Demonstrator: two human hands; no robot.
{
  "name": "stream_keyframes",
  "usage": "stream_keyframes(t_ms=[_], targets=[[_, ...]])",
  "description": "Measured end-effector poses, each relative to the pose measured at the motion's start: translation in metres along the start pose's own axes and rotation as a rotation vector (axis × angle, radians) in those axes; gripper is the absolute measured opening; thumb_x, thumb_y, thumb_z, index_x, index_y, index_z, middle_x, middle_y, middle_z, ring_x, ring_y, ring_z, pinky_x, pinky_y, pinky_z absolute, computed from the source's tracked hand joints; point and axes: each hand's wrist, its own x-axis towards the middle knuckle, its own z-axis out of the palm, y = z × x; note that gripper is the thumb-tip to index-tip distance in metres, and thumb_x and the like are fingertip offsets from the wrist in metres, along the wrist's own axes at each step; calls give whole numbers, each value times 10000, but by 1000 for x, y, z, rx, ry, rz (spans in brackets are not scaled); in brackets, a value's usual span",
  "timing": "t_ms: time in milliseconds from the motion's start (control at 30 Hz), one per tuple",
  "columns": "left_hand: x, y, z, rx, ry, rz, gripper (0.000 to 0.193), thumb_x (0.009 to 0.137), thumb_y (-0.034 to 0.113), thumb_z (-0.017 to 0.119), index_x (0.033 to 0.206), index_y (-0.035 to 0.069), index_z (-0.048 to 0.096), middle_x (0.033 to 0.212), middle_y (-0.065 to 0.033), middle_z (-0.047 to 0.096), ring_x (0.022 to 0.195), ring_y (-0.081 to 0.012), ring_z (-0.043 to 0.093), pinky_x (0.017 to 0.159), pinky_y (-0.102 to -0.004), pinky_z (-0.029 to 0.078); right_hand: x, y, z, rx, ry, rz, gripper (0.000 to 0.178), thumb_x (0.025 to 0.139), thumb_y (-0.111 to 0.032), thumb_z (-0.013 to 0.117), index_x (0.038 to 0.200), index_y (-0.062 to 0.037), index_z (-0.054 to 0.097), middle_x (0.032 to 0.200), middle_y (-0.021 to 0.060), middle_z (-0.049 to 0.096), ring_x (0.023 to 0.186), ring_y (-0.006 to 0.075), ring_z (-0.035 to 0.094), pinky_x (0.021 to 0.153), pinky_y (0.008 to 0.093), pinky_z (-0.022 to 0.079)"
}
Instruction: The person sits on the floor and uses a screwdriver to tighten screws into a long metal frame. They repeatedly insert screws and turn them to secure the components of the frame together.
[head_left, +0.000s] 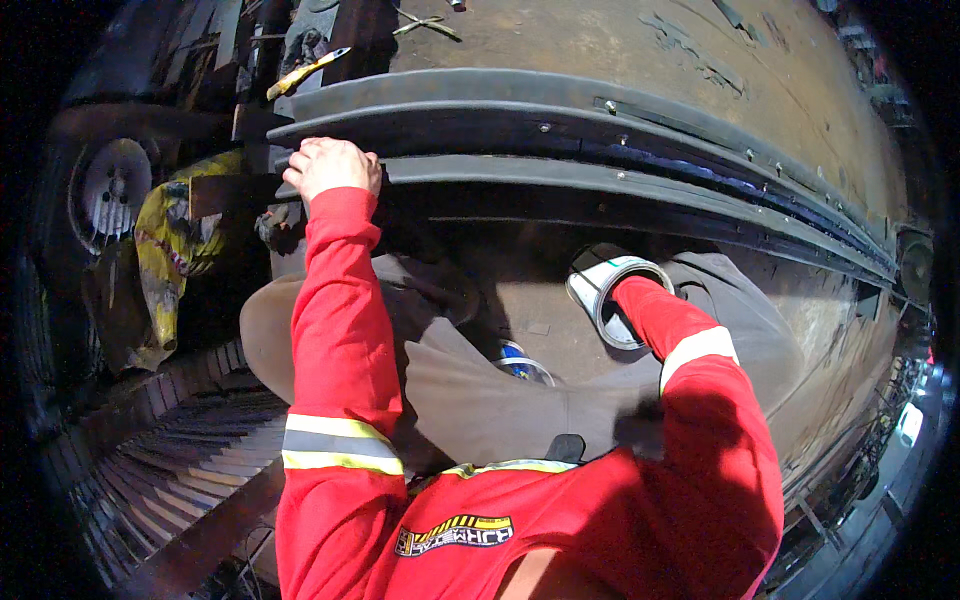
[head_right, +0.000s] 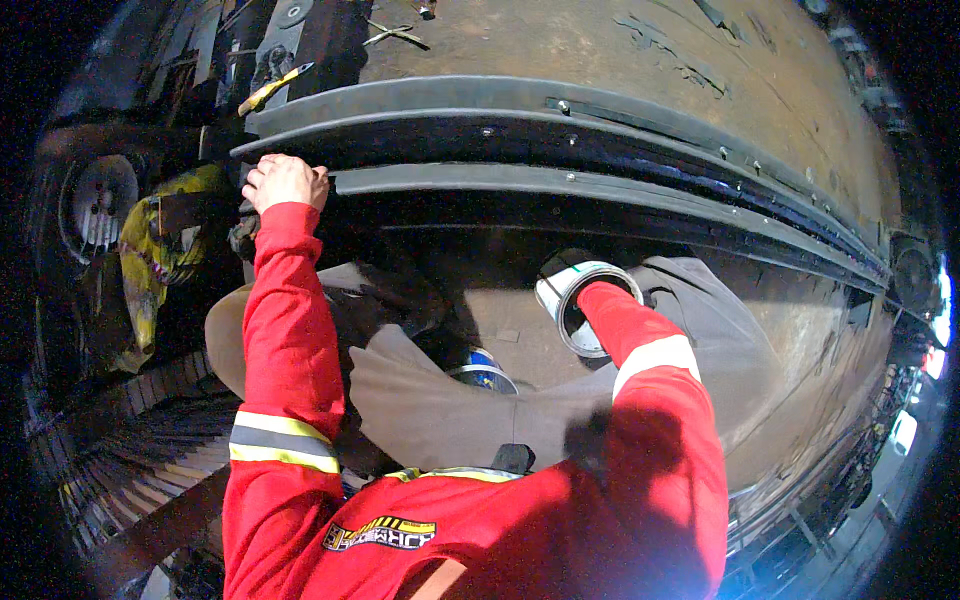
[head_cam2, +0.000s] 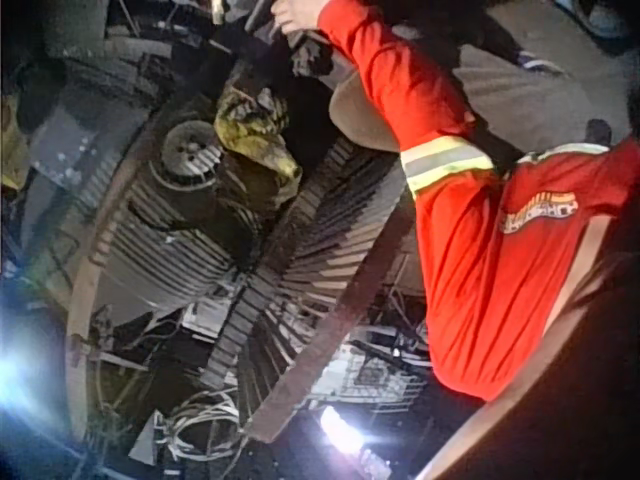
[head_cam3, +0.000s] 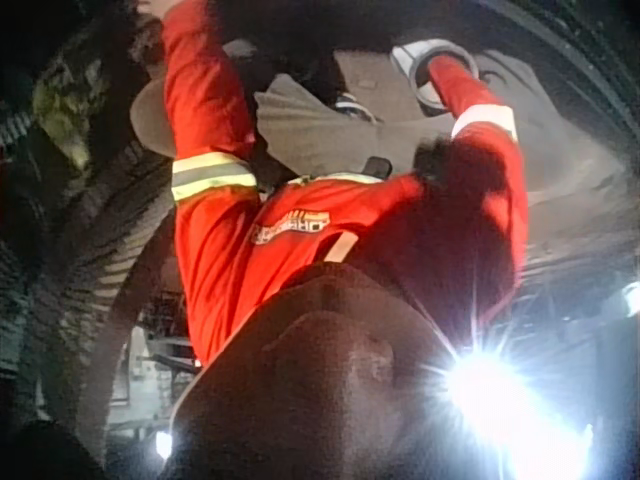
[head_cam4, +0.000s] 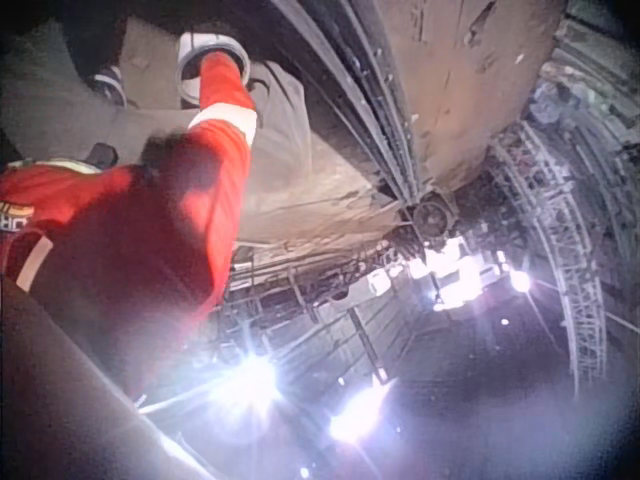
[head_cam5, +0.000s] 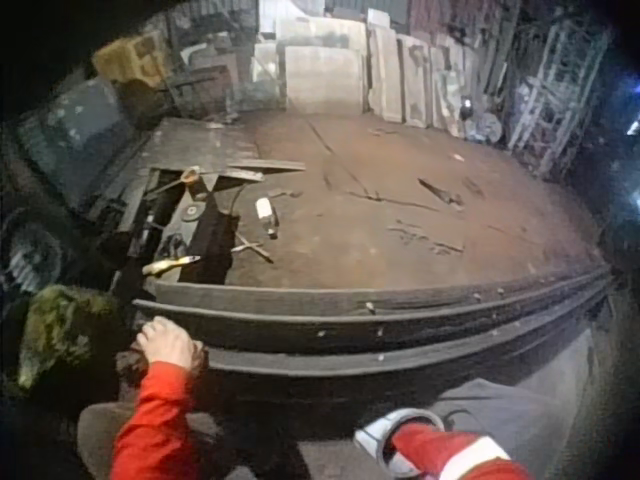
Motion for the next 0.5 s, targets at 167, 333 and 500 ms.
stream_keyframes(t_ms=[167, 333, 500], targets=[[0, -1, 3, 27, 47, 50, 777, 804, 490, 591, 1251, -134, 471, 1204, -191, 558, 1115, -327, 513, 925, -487, 382, -36, 3, -19, 36, -25, -22, 458, 705, -335, 663, 1038, -22, 677, 1155, 215, 622, 1041, 321, 624, 890, 419, 500], [-11, 9, 22, -121, 134, 200, 382, 821, 375, 561, 1081, 104, 628, 1159, -140, 544, 1133, -336, 483, 952, -536, 352, -135, 15, -67, -119, -156, -94, 478, 698, -355, 670, 1029, -11, 680, 1134, 220, 630, 1030, 320, 629, 887, 415, 501], [-14, -19, -41, -716, 54, 299, 410, 801, 373, 601, 1022, 33, 662, 1005, -202, 647, 965, -327, 630, 849, -416, 484, -237, 5, -148, 400, 159, -476, 294, 694, -248, 684, 626, -6, 532, 673, 125, 594, 654, 230, 567, 621, 364, 468]])
